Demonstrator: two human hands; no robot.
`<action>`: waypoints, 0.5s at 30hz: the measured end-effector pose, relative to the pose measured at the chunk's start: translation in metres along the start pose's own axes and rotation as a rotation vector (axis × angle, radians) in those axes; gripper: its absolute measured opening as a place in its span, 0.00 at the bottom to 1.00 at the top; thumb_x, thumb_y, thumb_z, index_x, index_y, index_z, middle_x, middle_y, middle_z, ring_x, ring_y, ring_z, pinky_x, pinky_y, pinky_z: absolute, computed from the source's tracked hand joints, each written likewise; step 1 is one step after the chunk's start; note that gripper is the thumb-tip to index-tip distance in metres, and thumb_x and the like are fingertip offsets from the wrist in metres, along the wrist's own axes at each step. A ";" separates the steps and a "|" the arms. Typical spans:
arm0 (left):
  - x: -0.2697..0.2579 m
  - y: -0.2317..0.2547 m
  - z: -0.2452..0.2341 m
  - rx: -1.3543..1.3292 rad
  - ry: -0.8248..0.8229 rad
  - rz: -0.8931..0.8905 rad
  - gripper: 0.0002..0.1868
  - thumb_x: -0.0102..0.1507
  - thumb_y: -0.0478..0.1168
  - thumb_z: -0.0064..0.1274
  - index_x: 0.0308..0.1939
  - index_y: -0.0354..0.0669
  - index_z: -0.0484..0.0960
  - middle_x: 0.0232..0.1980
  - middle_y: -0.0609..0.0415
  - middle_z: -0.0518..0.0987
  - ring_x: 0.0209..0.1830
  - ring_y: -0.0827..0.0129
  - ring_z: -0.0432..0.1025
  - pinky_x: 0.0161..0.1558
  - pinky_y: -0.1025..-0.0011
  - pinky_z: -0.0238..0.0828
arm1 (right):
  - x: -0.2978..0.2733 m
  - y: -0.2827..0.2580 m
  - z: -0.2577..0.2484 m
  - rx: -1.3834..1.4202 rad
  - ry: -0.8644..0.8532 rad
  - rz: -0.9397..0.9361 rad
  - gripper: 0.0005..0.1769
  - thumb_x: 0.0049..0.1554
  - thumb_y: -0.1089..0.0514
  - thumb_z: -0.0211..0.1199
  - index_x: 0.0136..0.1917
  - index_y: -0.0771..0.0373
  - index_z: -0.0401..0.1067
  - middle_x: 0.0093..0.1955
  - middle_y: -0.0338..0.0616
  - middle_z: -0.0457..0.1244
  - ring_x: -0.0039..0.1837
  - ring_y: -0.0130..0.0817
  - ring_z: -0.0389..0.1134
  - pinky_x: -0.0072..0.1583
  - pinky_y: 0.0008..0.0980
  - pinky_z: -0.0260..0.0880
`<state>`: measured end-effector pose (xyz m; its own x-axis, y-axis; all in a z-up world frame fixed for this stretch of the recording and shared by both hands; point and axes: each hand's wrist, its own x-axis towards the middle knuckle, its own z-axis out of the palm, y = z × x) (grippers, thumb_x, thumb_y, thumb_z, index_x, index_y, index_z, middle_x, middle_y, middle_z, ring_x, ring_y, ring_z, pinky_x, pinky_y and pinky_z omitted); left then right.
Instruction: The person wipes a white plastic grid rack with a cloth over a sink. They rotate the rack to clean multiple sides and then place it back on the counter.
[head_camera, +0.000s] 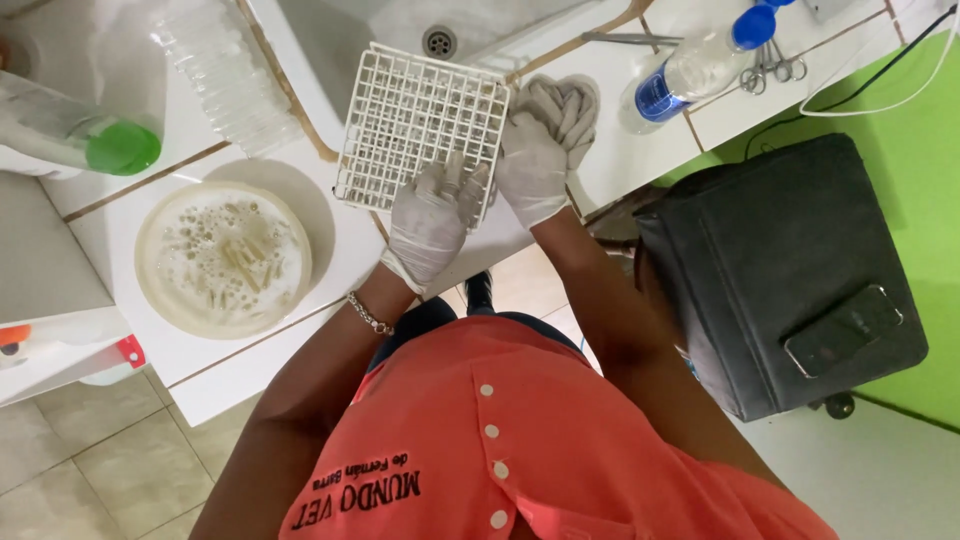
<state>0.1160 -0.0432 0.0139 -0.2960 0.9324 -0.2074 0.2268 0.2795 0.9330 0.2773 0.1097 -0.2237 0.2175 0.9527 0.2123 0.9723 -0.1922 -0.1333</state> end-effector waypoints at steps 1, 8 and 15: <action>0.003 -0.008 0.001 0.153 0.071 0.139 0.24 0.63 0.55 0.59 0.27 0.41 0.68 0.41 0.48 0.84 0.22 0.66 0.76 0.21 0.71 0.72 | 0.004 -0.001 0.009 -0.023 -0.009 -0.008 0.60 0.58 0.13 0.53 0.86 0.47 0.37 0.88 0.42 0.35 0.88 0.44 0.29 0.84 0.46 0.24; 0.012 -0.013 0.016 0.298 0.091 0.110 0.24 0.62 0.59 0.61 0.30 0.44 0.72 0.45 0.49 0.85 0.27 0.63 0.77 0.35 0.67 0.73 | 0.001 -0.021 -0.082 0.062 0.500 -0.724 0.07 0.59 0.44 0.52 0.42 0.44 0.65 0.43 0.27 0.55 0.45 0.26 0.61 0.43 0.22 0.64; 0.002 0.004 0.013 0.306 0.158 -0.079 0.23 0.57 0.59 0.67 0.37 0.45 0.80 0.34 0.43 0.83 0.43 0.50 0.81 0.46 0.58 0.79 | -0.006 -0.036 -0.117 0.021 0.474 -0.723 0.01 0.55 0.48 0.51 0.41 0.41 0.63 0.44 0.28 0.54 0.45 0.28 0.58 0.43 0.21 0.61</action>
<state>0.1281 -0.0369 0.0130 -0.4578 0.8651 -0.2051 0.4580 0.4272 0.7796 0.2511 0.0835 -0.1069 -0.4364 0.6396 0.6329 0.8850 0.4318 0.1739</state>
